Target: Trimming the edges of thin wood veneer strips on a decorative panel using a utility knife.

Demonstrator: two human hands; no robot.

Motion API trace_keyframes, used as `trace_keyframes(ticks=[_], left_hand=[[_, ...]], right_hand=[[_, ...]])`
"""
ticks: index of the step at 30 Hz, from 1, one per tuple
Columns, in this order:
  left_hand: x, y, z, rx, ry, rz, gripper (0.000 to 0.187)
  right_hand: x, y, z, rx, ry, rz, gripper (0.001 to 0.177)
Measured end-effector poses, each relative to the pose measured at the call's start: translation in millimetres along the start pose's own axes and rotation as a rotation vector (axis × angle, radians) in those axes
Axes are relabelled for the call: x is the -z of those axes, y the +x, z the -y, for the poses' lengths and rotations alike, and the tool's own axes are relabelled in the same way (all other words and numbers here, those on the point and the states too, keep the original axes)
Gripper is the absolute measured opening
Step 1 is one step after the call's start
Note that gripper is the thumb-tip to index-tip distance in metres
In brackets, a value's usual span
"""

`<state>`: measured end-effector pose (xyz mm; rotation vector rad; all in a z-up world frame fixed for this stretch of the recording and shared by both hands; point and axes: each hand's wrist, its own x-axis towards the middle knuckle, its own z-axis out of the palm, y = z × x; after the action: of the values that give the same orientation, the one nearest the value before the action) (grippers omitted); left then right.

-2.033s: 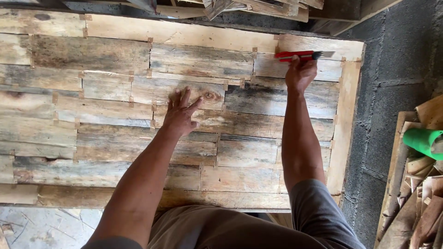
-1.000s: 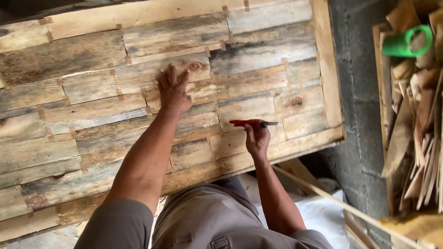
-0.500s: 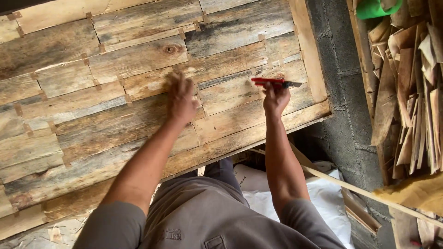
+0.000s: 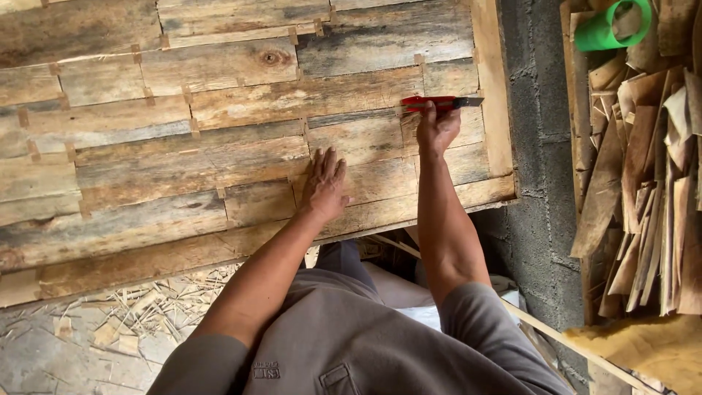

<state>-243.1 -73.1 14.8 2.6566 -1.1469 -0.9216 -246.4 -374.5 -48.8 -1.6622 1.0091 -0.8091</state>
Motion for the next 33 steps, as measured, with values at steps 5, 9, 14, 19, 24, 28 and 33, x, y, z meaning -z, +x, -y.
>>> trace_keyframes(ticks=[5, 9, 14, 19, 24, 28, 33], left_hand=[[15.2, 6.8, -8.1, 0.056, 0.039, 0.116, 0.106], [23.2, 2.1, -11.0, 0.086, -0.039, 0.139, 0.108], [19.6, 3.6, -11.6, 0.113, -0.080, 0.131, 0.109], [25.5, 2.7, -13.9, 0.157, -0.131, 0.156, 0.111], [24.7, 2.7, -15.0, 0.164, -0.111, 0.165, 0.109], [15.0, 10.4, -13.2, 0.144, -0.041, 0.143, 0.112], [17.3, 9.3, -15.6, 0.159, -0.067, 0.136, 0.109]], right_hand=[[-3.5, 10.7, -24.7, 0.127, -0.069, 0.103, 0.018], [-1.2, -2.9, 7.5, 0.231, -0.211, 0.258, 0.012], [0.9, -3.7, 15.3, 0.007, -0.106, 0.175, 0.013], [4.9, 0.6, -7.4, 0.089, 0.065, 0.107, 0.012], [8.8, 6.6, -26.1, -0.119, 0.283, 0.143, 0.015], [16.0, 1.3, -22.5, 0.035, -0.086, 0.331, 0.010], [19.5, -7.2, 4.6, 0.027, -0.204, 0.326, 0.015]])
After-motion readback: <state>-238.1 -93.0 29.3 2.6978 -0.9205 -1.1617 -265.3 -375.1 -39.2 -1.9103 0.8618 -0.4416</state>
